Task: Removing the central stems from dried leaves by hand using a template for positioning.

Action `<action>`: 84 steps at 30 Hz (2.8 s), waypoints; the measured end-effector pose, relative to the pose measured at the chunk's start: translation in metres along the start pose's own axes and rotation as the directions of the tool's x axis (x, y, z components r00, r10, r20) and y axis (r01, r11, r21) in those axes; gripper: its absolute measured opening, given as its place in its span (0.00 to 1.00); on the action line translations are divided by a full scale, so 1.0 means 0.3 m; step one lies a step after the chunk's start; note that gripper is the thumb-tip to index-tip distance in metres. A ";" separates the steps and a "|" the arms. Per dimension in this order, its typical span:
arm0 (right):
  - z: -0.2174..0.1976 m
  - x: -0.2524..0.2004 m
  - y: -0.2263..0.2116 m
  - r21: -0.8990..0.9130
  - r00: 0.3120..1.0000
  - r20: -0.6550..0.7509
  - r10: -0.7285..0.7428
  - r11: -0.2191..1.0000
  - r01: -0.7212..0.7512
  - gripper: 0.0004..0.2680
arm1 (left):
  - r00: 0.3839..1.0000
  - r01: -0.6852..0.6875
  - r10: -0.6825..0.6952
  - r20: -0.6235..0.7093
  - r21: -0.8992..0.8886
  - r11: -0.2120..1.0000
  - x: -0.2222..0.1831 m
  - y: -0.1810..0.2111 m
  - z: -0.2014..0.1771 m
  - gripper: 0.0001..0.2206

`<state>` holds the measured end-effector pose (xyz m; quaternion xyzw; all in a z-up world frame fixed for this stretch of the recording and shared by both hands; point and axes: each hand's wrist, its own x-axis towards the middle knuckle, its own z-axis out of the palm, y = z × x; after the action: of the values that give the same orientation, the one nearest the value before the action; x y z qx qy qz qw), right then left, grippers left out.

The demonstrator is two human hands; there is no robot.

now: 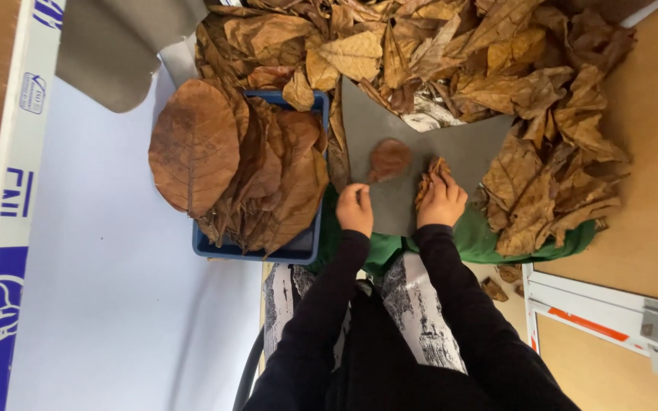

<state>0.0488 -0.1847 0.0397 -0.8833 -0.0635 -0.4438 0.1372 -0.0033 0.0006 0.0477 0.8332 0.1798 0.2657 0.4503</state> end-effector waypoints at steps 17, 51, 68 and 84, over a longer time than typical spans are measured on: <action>0.028 -0.048 0.011 -0.039 0.994 0.075 0.081 0.996 -0.078 0.04 | 0.771 0.149 0.092 -0.630 0.320 0.936 0.347 -0.050 -0.800 0.04; 0.028 -0.044 0.023 0.110 0.962 0.223 0.155 0.977 -0.183 0.07 | 0.336 -0.905 0.925 0.179 0.332 0.265 0.854 0.272 1.025 0.06; -0.047 0.027 -0.010 0.186 0.976 0.191 0.108 0.972 -0.144 0.06 | 0.803 -0.593 0.589 0.091 0.024 0.805 1.152 0.636 0.668 0.08; -0.042 0.026 -0.005 0.217 0.953 0.265 0.147 0.954 -0.208 0.07 | 0.422 -0.890 0.580 0.697 0.197 0.411 0.863 0.262 1.016 0.16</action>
<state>0.0435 -0.1872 0.0534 -0.9101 -0.0534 -0.3056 0.2747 0.3914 -0.1011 0.0487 0.9453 -0.2907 0.1403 0.0478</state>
